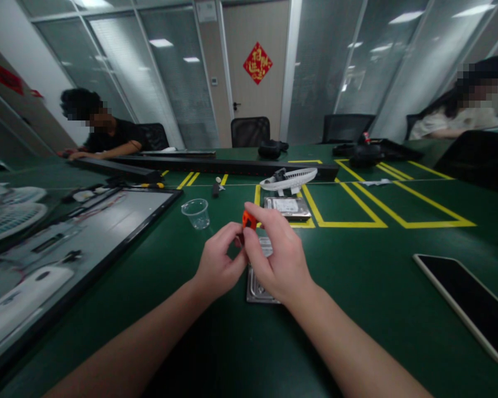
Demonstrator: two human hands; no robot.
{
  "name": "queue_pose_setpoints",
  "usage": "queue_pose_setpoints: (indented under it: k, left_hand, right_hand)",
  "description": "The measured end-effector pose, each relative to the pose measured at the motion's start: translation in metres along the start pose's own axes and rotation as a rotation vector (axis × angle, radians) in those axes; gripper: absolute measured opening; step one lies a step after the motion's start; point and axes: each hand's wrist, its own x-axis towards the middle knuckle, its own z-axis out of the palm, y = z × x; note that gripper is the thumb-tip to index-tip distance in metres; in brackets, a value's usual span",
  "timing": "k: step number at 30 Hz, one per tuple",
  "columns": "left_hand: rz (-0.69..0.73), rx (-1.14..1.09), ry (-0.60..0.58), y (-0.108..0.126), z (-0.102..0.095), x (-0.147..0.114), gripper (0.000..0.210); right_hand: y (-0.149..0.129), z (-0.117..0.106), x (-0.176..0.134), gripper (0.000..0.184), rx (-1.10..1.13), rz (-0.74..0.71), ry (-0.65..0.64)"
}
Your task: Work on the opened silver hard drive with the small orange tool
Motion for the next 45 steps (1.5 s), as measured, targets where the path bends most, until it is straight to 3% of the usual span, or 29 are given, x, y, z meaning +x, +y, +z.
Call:
queue_pose_setpoints:
  k: [5, 9, 18, 23, 31, 38, 45]
  left_hand:
    - [-0.015, 0.010, 0.007, 0.0009, 0.0006, -0.0005, 0.004]
    - [-0.004, 0.009, 0.058, -0.0006, 0.0016, -0.0013, 0.016]
    - [-0.015, 0.000, 0.007, 0.0025, 0.0003, 0.0002, 0.004]
    - [-0.009, 0.004, 0.062, 0.0001, 0.0011, -0.0009, 0.018]
    - [-0.016, 0.014, -0.012, -0.0003, 0.0006, -0.0006, 0.004]
    - [-0.014, 0.019, 0.048, 0.0000, 0.0014, -0.0008, 0.013]
    - [-0.016, 0.013, -0.005, -0.0004, 0.0006, -0.0004, 0.003]
  right_hand:
    - [0.0016, 0.0011, -0.0018, 0.045, 0.005, 0.003, -0.002]
    - [0.0025, 0.0014, -0.0002, 0.040, -0.030, -0.008, 0.035]
    - [0.0015, 0.0008, -0.0032, 0.047, 0.017, 0.025, -0.020]
    - [0.0018, 0.0021, -0.0014, 0.044, -0.025, 0.000, 0.006]
    - [0.0009, 0.0003, -0.0034, 0.048, 0.012, 0.016, -0.019]
    - [0.0040, 0.0038, -0.0025, 0.045, -0.024, 0.004, 0.019]
    - [0.0026, 0.0030, -0.0038, 0.047, -0.001, 0.024, 0.004]
